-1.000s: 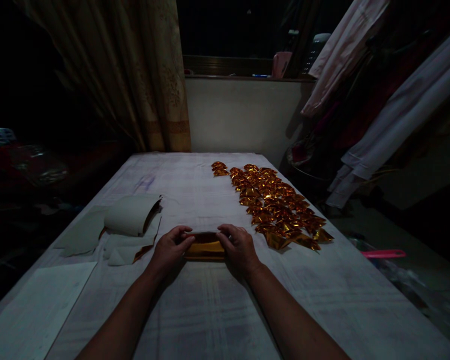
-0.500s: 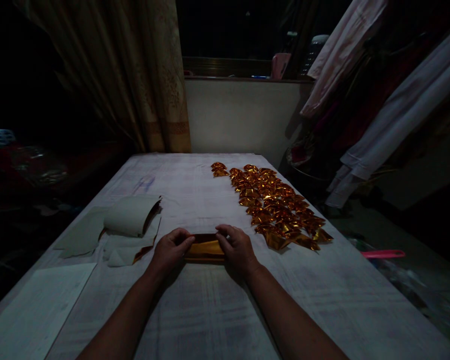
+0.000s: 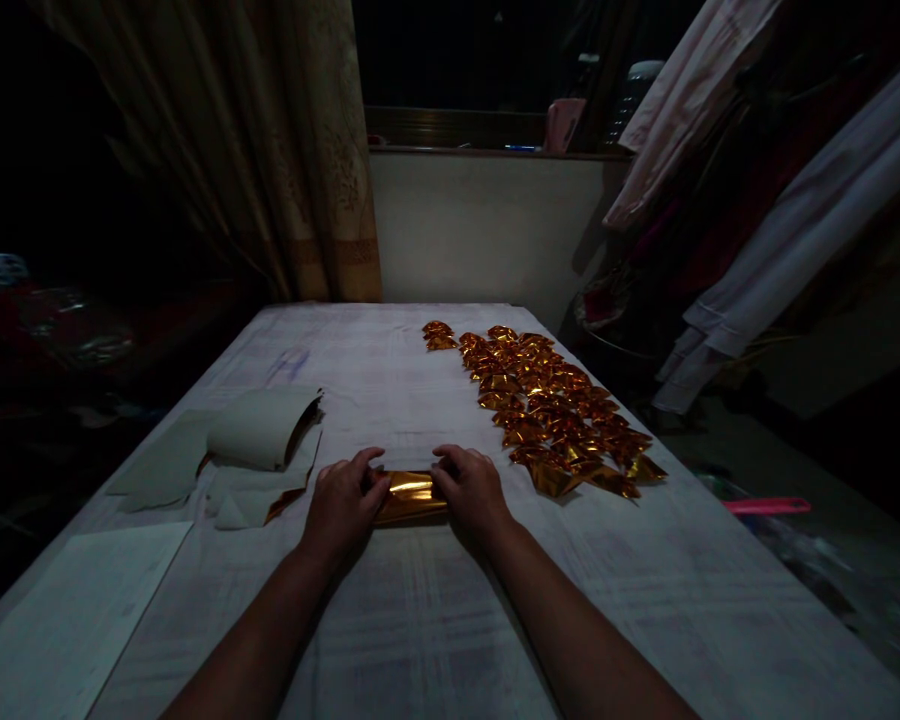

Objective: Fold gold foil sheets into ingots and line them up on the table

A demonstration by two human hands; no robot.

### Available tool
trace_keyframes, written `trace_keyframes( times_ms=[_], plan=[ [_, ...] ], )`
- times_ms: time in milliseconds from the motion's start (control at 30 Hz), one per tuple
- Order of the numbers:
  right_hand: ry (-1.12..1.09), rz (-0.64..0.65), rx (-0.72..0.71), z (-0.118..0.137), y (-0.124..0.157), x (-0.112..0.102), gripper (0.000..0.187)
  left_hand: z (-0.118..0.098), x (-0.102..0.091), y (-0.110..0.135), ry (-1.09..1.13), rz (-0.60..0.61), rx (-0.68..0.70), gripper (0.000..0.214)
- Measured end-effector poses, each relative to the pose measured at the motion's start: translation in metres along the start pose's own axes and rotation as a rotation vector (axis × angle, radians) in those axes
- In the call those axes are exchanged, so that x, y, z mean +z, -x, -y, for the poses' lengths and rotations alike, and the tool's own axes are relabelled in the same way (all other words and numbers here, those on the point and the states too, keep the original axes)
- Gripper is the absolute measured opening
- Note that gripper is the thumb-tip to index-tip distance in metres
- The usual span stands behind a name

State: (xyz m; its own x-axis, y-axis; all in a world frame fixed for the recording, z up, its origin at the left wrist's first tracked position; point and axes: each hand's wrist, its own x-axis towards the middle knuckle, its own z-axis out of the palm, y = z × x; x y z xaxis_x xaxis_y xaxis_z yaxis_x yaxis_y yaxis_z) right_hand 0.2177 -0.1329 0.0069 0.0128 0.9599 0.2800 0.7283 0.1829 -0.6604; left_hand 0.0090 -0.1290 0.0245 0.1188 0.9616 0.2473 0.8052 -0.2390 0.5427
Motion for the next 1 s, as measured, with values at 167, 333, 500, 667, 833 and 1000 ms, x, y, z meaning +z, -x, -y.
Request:
trace_keyframes(
  times_ms=[167, 333, 500, 667, 833, 1000],
  plan=[
    [0.008, -0.001, 0.009, 0.001, -0.001, 0.001, 0.023, 0.004, 0.006, 0.003, -0.107, -0.007, 0.105, 0.033],
    [0.003, -0.004, 0.014, 0.003, -0.001, 0.001, 0.025, 0.000, 0.003, 0.004, -0.180, -0.010, 0.185, 0.013],
    [-0.002, 0.015, 0.034, 0.000, -0.003, 0.002, 0.030, -0.006, -0.006, 0.002, -0.195, 0.128, 0.269, 0.011],
    [-0.084, 0.060, -0.054, -0.006, -0.008, -0.005, 0.025, -0.009, -0.009, 0.001, -0.210, 0.159, 0.264, 0.008],
    [0.022, 0.179, -0.379, 0.007, -0.003, -0.014, 0.017, -0.014, -0.012, 0.001, -0.247, 0.198, 0.249, 0.009],
    [0.174, 0.357, -0.574, 0.016, 0.008, -0.015, 0.015, -0.015, -0.013, 0.003, -0.229, 0.185, 0.238, 0.010]
  ],
)
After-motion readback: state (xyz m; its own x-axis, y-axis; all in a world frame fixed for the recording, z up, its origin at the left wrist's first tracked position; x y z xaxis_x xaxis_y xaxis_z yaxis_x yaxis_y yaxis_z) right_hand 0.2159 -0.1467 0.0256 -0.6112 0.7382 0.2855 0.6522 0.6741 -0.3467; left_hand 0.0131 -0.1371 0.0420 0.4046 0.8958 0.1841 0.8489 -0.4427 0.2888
